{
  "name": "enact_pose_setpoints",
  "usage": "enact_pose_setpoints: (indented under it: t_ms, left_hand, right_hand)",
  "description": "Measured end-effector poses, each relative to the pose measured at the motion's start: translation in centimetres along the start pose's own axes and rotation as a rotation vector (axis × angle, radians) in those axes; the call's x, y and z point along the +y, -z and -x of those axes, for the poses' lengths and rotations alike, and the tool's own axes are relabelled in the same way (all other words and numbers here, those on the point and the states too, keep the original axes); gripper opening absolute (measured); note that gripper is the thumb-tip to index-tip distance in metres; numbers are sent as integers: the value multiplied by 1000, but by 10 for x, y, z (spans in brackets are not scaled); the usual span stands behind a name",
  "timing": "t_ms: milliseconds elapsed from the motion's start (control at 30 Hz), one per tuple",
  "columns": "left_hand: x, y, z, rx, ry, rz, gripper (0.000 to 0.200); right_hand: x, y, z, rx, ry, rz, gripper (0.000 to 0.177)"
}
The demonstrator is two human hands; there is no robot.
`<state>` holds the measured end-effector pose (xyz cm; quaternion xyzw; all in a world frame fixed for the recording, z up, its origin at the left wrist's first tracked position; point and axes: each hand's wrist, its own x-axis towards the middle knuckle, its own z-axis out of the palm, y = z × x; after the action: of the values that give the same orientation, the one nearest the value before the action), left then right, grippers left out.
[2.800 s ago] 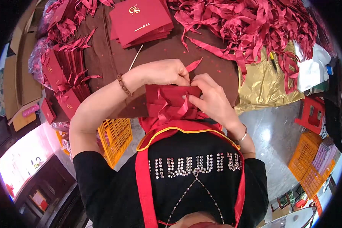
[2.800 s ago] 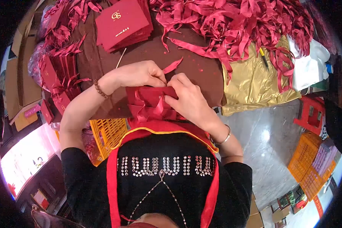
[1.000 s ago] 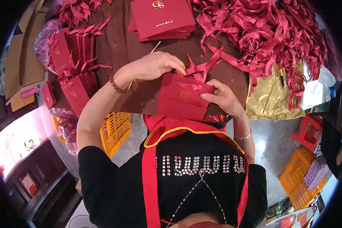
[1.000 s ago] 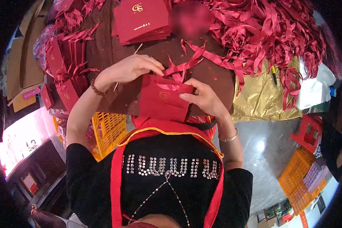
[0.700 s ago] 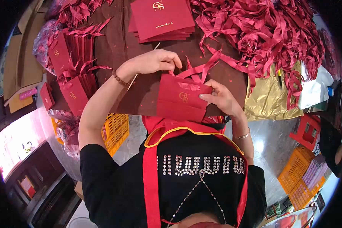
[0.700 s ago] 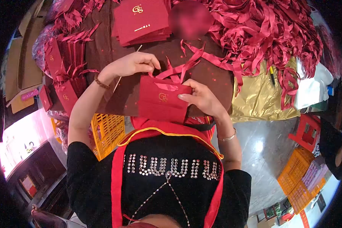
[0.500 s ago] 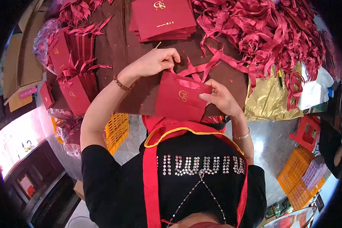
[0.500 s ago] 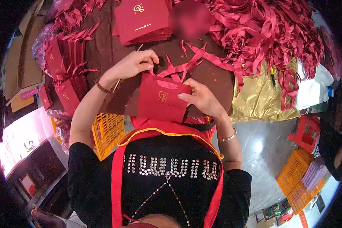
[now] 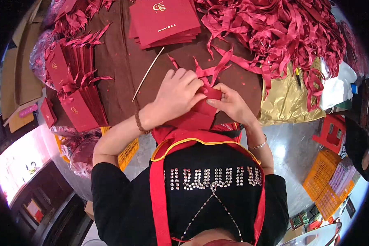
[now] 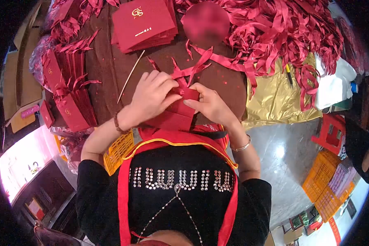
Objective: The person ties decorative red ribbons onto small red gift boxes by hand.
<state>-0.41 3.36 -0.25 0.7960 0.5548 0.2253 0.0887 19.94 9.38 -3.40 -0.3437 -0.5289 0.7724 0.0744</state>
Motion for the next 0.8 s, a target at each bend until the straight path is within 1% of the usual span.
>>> enact_pose_setpoints:
  t_ms: [67,133,200,233,367,467,533,667,767,800]
  left_hand:
    - [5,-5,1,55,39,-14,20]
    - [7,-11,4,97,17,-31,22]
    - [13,-13,9,145,-46,-187,24]
    - [13,-14,14,127,-79,-261,23]
    - [17,-17,21,102,-113,-345,25]
    - [15,-19,23,115,-144,-312,24]
    - [13,-18,26,132,-166,-282,24]
    - [10,-14,32,150,-205,-242,24]
    - [8,-11,34,130,-209,-198,22]
    - [6,-10,32,133,-207,-202,22]
  right_hand:
    - [-5,-2,2,17,15,13,24]
    - [-15,-3,4,11,25,138,23]
    - [-14,-2,5,13,29,189,23]
    - [-13,-1,4,14,33,237,22]
    - [-2,-1,1,29,51,235,21]
    - [1,-2,1,21,57,167,20]
    - [1,-3,2,26,32,2,25]
    - [1,-2,2,12,17,33,24]
    - [-3,-4,1,-4,70,60,24]
    - [-6,-4,3,-5,36,63,22]
